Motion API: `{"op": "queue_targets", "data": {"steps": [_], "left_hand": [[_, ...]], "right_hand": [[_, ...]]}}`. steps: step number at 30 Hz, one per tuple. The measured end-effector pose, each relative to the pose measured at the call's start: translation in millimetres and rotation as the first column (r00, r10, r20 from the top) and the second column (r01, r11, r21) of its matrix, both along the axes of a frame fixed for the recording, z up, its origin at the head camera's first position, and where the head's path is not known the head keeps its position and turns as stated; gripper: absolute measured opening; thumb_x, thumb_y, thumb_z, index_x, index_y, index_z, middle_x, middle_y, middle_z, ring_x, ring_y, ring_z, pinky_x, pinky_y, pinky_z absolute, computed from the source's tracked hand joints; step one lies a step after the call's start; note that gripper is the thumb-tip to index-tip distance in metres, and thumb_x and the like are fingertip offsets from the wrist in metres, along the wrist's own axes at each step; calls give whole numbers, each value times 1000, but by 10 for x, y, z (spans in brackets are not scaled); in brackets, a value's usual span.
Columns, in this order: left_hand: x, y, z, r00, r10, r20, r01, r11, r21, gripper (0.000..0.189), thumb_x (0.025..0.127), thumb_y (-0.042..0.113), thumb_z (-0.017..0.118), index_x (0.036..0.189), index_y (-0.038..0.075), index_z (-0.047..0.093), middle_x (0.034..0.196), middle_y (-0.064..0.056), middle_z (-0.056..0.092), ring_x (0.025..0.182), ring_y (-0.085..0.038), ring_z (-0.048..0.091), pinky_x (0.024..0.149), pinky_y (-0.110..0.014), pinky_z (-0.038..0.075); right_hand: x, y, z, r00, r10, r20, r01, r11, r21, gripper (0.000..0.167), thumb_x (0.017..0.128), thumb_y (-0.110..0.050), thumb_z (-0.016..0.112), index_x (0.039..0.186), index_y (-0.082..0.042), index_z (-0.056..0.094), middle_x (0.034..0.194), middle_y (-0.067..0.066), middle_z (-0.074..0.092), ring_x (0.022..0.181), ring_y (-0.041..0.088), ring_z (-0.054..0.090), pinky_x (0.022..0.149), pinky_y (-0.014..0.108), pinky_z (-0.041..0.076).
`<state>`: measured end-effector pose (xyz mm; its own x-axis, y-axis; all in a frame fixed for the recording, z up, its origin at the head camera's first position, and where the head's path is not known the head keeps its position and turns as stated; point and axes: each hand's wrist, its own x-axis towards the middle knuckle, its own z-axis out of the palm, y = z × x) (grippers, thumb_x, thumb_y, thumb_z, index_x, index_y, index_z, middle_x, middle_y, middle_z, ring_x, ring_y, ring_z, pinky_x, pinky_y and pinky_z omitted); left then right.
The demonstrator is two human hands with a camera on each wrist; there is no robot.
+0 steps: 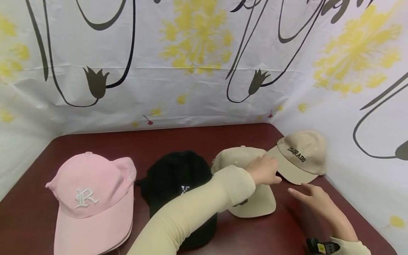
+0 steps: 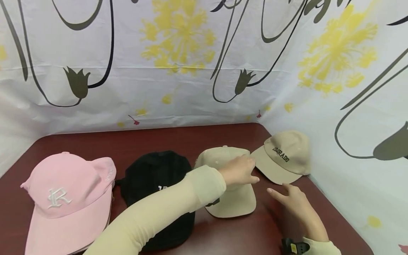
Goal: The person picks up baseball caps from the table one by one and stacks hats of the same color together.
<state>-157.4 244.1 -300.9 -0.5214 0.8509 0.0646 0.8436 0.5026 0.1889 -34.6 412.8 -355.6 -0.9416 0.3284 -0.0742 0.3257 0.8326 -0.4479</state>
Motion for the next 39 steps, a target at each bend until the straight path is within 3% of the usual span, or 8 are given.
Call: {"op": "queue_targets", "data": {"steps": [8, 13, 18, 22, 25, 28, 35, 39], "left_hand": [[-110, 210, -6, 995, 44, 90, -44, 999, -4, 22, 84, 37, 64, 74, 18, 59, 89, 8, 57, 85, -10, 54, 62, -23, 41], [-155, 313, 19, 993, 49, 111, -47, 999, -21, 25, 84, 38, 64, 71, 17, 59, 99, 5, 61, 89, -12, 57, 63, -24, 43], [-149, 429, 46, 991, 58, 117, -53, 998, -42, 24, 83, 40, 64, 75, 18, 59, 110, 6, 58, 94, -13, 55, 67, -26, 43], [-120, 545, 49, 991, 62, 115, -55, 996, -66, 22, 83, 40, 63, 77, 19, 60, 115, 8, 57, 102, -13, 55, 71, -26, 44], [-120, 642, 51, 991, 53, 120, -43, 995, -88, 20, 84, 39, 63, 83, 19, 62, 114, 9, 58, 104, -13, 54, 71, -26, 45], [-150, 718, 71, 988, 57, 143, -43, 994, -100, 20, 84, 37, 62, 96, 20, 64, 115, 7, 58, 104, -14, 54, 71, -27, 45], [-267, 847, 98, 974, 113, 195, -87, 987, -138, 37, 86, 34, 60, 119, 20, 60, 122, 3, 54, 105, -14, 51, 77, -26, 43], [-270, 967, 73, 975, 139, 174, -109, 979, -172, 41, 87, 35, 58, 124, 17, 57, 123, 1, 53, 104, -13, 50, 79, -24, 42]], "right_hand": [[-66, 125, 23, 999, 0, -36, -2, 999, -38, 74, 91, -46, 49, 124, 20, 40, 120, 38, 45, 108, 48, 46, 80, 52, 42], [-143, 270, 55, 992, -55, -116, 45, 996, -81, 51, 91, -44, 51, 85, 7, 52, 73, 10, 51, 68, 20, 50, 58, 32, 41], [-215, 468, 113, 987, -109, -115, 94, 987, -133, 57, 93, -45, 47, 92, 11, 55, 79, 13, 54, 75, 24, 49, 62, 33, 40], [-217, 580, 124, 984, -156, -81, 144, 980, -135, 72, 93, -47, 42, 113, 22, 46, 106, 40, 49, 97, 46, 48, 76, 48, 42], [-200, 622, 99, 979, -190, -81, 179, 976, -127, 79, 93, -47, 41, 118, 27, 37, 116, 46, 40, 103, 50, 44, 79, 53, 40], [-224, 654, 41, 969, -226, -97, 213, 969, -128, 69, 92, -47, 43, 100, 22, 49, 92, 38, 50, 84, 41, 50, 68, 45, 42], [-327, 666, -58, 953, -278, -122, 258, 954, -156, 72, 91, -48, 44, 106, 23, 45, 94, 38, 48, 87, 45, 49, 69, 47, 43], [-307, 695, -115, 939, -303, -165, 278, 947, -160, 53, 91, -44, 48, 75, 7, 45, 62, 9, 37, 59, 24, 41, 53, 35, 36]]}}
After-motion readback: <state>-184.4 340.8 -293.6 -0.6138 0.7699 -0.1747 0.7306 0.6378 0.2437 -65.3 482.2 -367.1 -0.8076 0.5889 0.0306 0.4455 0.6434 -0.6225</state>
